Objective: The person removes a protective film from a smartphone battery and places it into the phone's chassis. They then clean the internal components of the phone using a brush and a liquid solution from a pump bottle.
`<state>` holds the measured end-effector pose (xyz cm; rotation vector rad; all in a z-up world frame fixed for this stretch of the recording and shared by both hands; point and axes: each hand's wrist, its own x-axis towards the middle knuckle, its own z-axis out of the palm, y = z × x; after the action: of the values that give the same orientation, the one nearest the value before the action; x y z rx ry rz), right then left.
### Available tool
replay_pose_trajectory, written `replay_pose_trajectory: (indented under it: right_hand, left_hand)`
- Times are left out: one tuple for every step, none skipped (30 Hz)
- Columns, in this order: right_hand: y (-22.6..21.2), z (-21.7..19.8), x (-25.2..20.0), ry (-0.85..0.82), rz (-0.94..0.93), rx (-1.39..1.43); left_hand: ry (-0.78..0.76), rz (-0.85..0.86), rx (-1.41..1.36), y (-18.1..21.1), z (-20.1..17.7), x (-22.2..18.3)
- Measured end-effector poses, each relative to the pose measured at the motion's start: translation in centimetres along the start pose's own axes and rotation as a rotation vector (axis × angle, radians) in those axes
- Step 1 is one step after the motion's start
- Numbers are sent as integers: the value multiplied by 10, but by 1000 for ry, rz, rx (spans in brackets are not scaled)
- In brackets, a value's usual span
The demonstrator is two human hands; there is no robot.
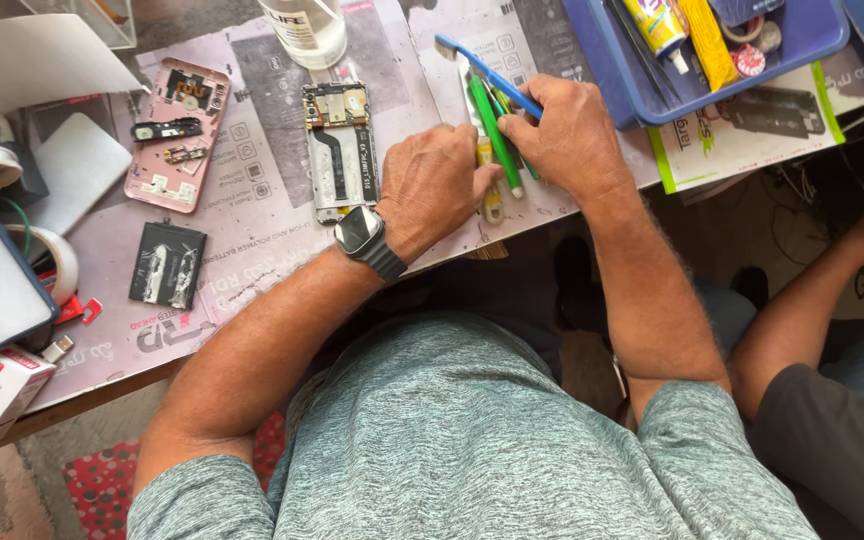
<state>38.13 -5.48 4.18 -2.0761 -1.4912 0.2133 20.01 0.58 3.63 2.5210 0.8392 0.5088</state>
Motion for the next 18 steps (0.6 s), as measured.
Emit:
replay_pose_trajectory:
  right_hand:
    - [1, 0, 0, 5, -20, -2]
    - [1, -1, 0, 10, -40, -4]
    - [2, -1, 0, 11, -61, -4]
    - [2, -1, 0, 10, -79, 13]
    - [3, -3, -1, 8, -91, 28]
    - [3, -5, -1, 5, -104, 43]
    - [2, -7, -1, 11, -111, 28]
    - [0, -10, 0, 16, -119, 13]
    - [-4, -13, 1, 23, -124, -3]
    - [-8, -16, 0, 22, -118, 61]
    - [-14, -20, 0, 23, -112, 126]
    - [-20, -25, -1, 24, -106, 191]
    - [-26, -29, -1, 2, -53, 286]
    - [-32, -33, -1, -21, 1, 380]
    - [-38, -33, -1, -49, 55, 476]
    - [-43, -31, -2, -62, 17, 478]
    - [-44, -30, -3, -77, -18, 480]
    - [-44, -26, -5, -93, -53, 482]
  left_hand:
    - [-7, -2, -2, 1, -3, 0]
    - [-12, 3, -13, 1, -6, -1]
    - [-18, 4, -23, 0, -10, -5]
    - [-23, 4, -33, -1, -13, -10]
    - [18, 52, -26, -2, -16, -16]
    - [60, 99, -19, -5, -20, -24]
    - [101, 148, -12, -8, -25, -32]
    - [105, 134, -13, -13, -31, -39]
    - [108, 120, -15, -18, -37, -46]
    - [111, 107, -16, -24, -43, -51]
    - [128, 76, 12, -32, -50, -54]
    - [145, 44, 40, -40, -57, -56]
    - [161, 9, 70, -50, -63, -58]
    - [291, 57, 72, -64, -71, -58]
    - [420, 102, 77, -81, -78, -55]
    - [553, 132, 122, -96, -84, -51]
    - [681, 162, 166, -112, -88, -46]
    - [700, 81, 193, -127, -94, -38]
